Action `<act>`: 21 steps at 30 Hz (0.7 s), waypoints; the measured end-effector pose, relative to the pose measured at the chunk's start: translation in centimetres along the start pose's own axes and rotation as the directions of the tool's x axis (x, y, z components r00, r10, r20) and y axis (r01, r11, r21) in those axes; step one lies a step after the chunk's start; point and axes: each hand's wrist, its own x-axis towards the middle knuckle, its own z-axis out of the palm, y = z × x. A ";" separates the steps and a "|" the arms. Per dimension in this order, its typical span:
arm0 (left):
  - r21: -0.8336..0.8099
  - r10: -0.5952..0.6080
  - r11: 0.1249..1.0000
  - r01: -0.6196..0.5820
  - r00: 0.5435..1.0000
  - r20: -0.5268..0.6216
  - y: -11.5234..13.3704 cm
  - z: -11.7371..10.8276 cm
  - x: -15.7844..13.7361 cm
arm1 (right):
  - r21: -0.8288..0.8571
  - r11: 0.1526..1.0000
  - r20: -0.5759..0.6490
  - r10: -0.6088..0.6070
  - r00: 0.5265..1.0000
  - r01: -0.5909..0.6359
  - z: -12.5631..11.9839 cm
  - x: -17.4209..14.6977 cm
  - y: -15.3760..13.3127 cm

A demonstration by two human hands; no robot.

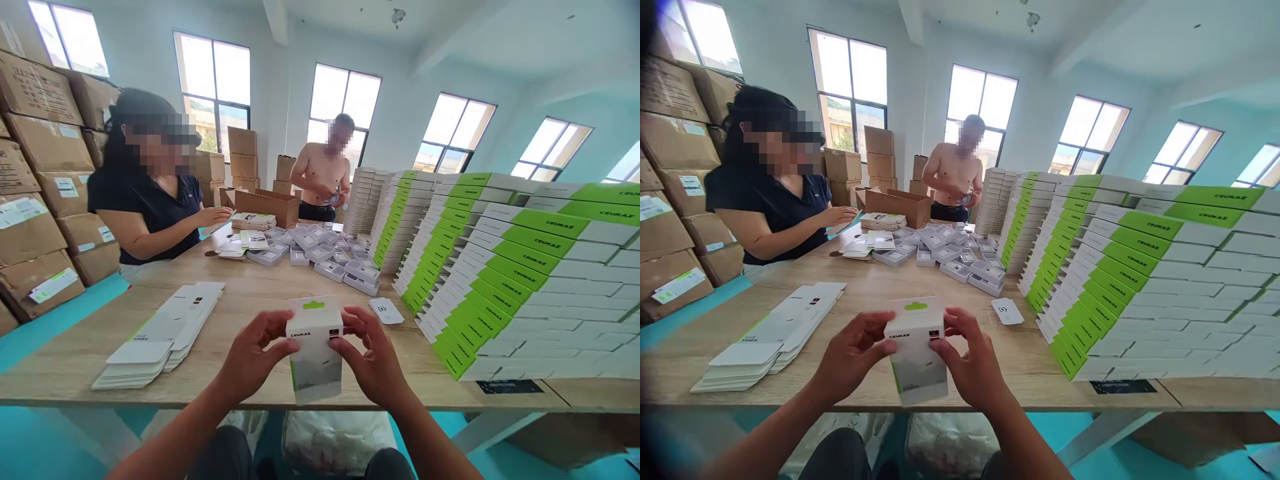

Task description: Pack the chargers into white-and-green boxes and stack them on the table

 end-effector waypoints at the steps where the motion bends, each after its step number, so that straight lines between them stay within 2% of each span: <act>1: -0.016 0.013 1.000 -0.012 1.000 0.028 -0.2 0.0 0.4 | 0.091 0.992 -0.006 0.092 0.996 -0.091 0.0 0.2 0.1; 3: 0.100 0.125 0.986 -0.134 0.987 0.099 -1.1 0.2 1.4 | 0.217 0.946 0.007 0.246 0.969 -0.242 0.1 0.6 0.6; 4: 0.191 0.210 0.952 -0.241 0.963 0.170 -1.8 0.4 2.1 | 0.199 0.941 0.013 0.277 0.961 -0.274 0.3 0.9 1.1; 6: 0.274 0.346 0.847 -0.456 0.863 0.368 -3.6 1.2 3.7 | -0.009 0.964 0.014 0.266 0.964 -0.266 0.0 1.6 2.7; 7: 0.246 0.380 0.823 -0.513 0.818 0.432 -4.6 1.7 4.6 | -0.147 0.960 0.011 0.243 0.970 -0.239 -0.5 2.1 3.7; 8: 0.201 0.391 0.831 -0.518 0.802 0.452 -5.6 2.1 5.5 | -0.274 0.938 0.004 0.221 0.975 -0.211 -1.5 2.5 4.7; 9: 0.163 0.378 0.862 -0.481 0.822 0.426 -6.7 2.6 6.3 | -0.375 0.906 -0.007 0.207 0.978 -0.194 -2.9 3.1 5.7; 10: 0.141 0.347 0.898 -0.416 0.868 0.355 -7.7 3.0 7.0 | -0.442 0.877 -0.021 0.203 0.979 -0.191 -4.7 3.6 6.8; 12: 0.138 0.245 0.954 -0.267 0.957 0.158 -9.9 3.5 7.8 | -0.564 0.806 -0.010 0.212 0.977 -0.181 -8.7 4.6 8.6; 13: 0.152 0.187 0.968 -0.197 0.979 0.081 -10.9 3.7 8.0 | -0.621 0.766 0.017 0.227 0.974 -0.168 -10.7 5.1 9.5; 15: 0.173 0.096 0.980 -0.094 0.995 -0.003 -12.7 3.9 7.8 | -0.713 0.688 0.081 0.273 0.959 -0.136 -13.6 5.7 10.9; 16: 0.176 0.069 0.982 -0.068 0.998 0.000 -13.4 4.0 7.6 | -0.749 0.652 0.106 0.296 0.949 -0.119 -14.4 5.9 11.5; 18: 0.173 0.047 0.983 -0.053 0.998 0.039 -14.3 4.1 7.3 | -0.804 0.587 0.130 0.332 0.934 -0.097 -15.0 6.1 12.5; 21: 0.176 0.008 0.984 -0.018 0.999 0.054 -14.6 4.2 7.2 | -0.842 0.530 0.112 0.357 0.927 -0.102 -14.7 6.2 13.8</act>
